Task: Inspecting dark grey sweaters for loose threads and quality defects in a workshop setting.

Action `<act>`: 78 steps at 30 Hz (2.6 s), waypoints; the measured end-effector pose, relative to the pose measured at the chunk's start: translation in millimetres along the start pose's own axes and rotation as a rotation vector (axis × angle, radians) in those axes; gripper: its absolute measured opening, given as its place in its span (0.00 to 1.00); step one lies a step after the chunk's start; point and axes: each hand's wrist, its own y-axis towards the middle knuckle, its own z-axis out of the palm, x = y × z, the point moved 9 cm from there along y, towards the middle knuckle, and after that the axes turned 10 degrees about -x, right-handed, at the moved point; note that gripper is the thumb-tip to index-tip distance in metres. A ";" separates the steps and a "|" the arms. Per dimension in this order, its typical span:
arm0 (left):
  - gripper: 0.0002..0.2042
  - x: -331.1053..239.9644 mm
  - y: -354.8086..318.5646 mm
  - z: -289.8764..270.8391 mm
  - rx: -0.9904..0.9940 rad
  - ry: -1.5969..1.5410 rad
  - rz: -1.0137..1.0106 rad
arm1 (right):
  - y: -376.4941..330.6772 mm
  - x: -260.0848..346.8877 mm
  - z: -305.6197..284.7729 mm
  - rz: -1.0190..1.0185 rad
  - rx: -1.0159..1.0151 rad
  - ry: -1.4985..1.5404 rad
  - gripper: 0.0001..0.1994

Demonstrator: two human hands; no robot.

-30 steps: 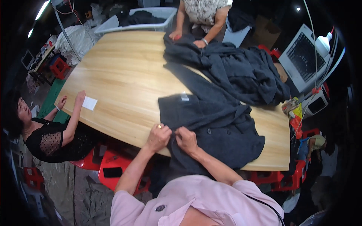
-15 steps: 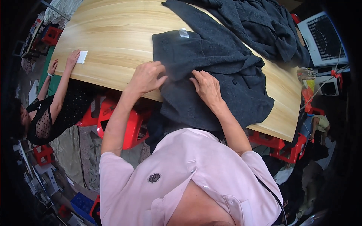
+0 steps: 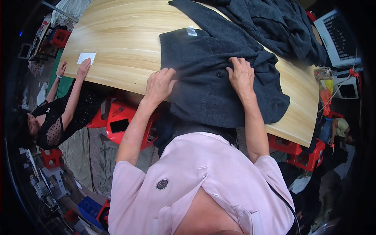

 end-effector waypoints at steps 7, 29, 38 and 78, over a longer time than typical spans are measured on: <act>0.08 -2.0 -13.1 -7.2 -0.147 -0.085 -0.121 | -8.4 -26.7 1.2 -0.291 0.042 -0.072 0.12; 0.39 -28.8 4.0 8.0 0.075 0.160 -0.291 | -71.3 -55.0 -64.4 0.023 -0.282 0.120 0.24; 0.21 -10.9 1.9 -37.3 -0.178 -0.095 -0.118 | -74.1 -67.0 -80.9 -0.167 -0.218 0.166 0.17; 0.22 74.7 -45.7 41.6 0.039 -1.460 -1.117 | 12.7 -75.2 -70.8 -0.166 0.134 0.173 0.28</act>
